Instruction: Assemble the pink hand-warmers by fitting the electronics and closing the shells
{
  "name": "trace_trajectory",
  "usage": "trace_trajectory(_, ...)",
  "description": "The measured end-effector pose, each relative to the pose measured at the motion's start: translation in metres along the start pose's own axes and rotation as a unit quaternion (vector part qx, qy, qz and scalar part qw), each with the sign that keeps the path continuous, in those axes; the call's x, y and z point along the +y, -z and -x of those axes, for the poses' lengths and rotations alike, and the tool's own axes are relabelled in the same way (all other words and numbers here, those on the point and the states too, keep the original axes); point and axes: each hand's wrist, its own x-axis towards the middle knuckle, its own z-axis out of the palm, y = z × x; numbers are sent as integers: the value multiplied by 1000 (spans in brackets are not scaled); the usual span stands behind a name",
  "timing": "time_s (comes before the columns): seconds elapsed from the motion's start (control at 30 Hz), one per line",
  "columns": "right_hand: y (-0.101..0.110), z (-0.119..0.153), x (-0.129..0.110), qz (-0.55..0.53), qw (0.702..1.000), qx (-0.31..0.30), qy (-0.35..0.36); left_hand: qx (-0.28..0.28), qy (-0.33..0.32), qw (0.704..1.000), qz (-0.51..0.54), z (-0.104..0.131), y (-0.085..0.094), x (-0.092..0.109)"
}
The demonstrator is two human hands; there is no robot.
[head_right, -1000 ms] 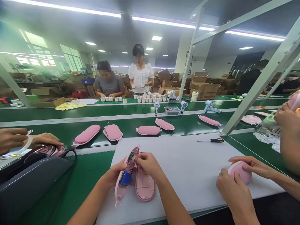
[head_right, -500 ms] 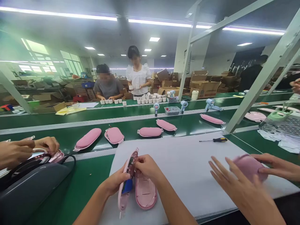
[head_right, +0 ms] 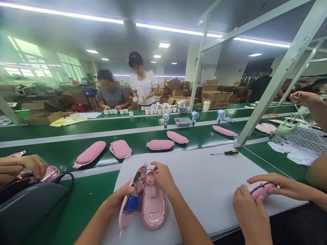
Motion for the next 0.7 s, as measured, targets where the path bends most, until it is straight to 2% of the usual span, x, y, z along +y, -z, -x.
trace_trajectory(0.13, -2, 4, 6, -31, 999, 33, -3, 38, 24, 999, 11, 3, 1, -1)
trace_trajectory(0.33, -6, 18, -3, -80, 996, -41, 0, 16, -5, 1000, -14, 4, -11, 6)
trace_trajectory(0.43, -6, 25, -14, -46, 996, -61, 40, 16, -28, 999, -33, 4, -17, 11)
trace_trajectory(0.57, -4, 30, -26, 32, 991, -53, 123, 12, -36, 998, -46, 5, -22, 15)
trace_trajectory(0.7, -5, 32, -30, 20, 992, -56, 110, 12, -41, 998, -37, 5, -23, 17)
